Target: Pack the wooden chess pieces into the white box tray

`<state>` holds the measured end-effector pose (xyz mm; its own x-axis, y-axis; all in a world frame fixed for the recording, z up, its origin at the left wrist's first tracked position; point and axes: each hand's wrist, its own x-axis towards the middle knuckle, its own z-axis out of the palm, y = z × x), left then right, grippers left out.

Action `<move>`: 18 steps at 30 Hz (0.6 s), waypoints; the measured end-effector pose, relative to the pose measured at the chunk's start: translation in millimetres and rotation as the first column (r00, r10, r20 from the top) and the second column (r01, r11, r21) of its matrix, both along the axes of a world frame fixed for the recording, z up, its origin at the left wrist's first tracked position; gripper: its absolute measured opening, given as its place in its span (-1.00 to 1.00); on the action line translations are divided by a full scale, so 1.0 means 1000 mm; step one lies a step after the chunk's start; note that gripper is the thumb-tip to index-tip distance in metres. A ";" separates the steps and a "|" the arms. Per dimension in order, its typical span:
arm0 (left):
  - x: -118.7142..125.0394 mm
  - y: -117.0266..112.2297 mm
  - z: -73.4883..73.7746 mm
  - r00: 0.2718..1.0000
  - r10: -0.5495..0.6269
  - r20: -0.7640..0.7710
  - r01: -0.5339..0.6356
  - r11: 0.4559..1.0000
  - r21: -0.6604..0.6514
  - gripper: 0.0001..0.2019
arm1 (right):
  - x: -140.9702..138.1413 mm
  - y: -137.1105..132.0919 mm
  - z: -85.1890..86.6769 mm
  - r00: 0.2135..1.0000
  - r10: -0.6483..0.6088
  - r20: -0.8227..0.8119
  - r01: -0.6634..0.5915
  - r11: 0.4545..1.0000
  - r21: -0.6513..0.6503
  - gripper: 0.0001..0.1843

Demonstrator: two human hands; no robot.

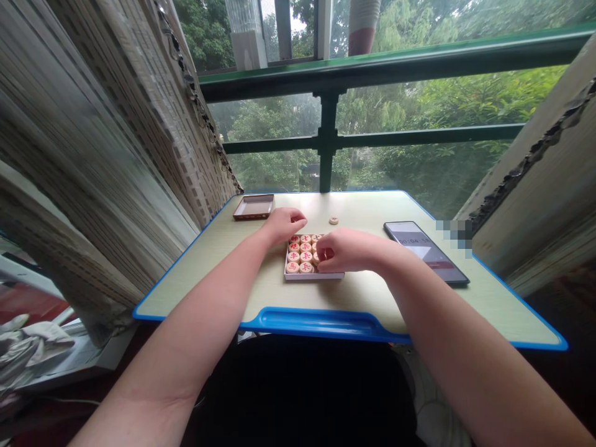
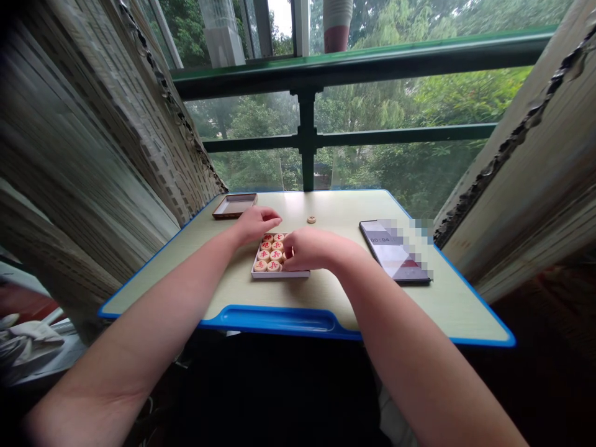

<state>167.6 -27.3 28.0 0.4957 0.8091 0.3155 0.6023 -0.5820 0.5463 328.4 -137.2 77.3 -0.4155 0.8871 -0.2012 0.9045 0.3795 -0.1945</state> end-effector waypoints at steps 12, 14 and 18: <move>0.001 0.000 -0.003 0.997 0.002 -0.079 -0.005 0.999 -0.037 -0.72 | 0.006 -0.001 0.003 0.999 0.013 -0.052 -0.015 0.999 -0.049 -0.75; 0.001 0.000 -0.003 0.996 0.003 -0.088 -0.006 0.999 -0.036 -0.72 | 0.006 -0.002 0.004 0.999 0.004 -0.045 -0.006 0.999 -0.048 -0.73; 0.000 0.000 -0.004 0.996 -0.001 -0.088 -0.002 0.999 -0.041 -0.72 | 0.006 -0.003 0.006 0.999 -0.002 -0.032 0.000 0.999 -0.052 -0.71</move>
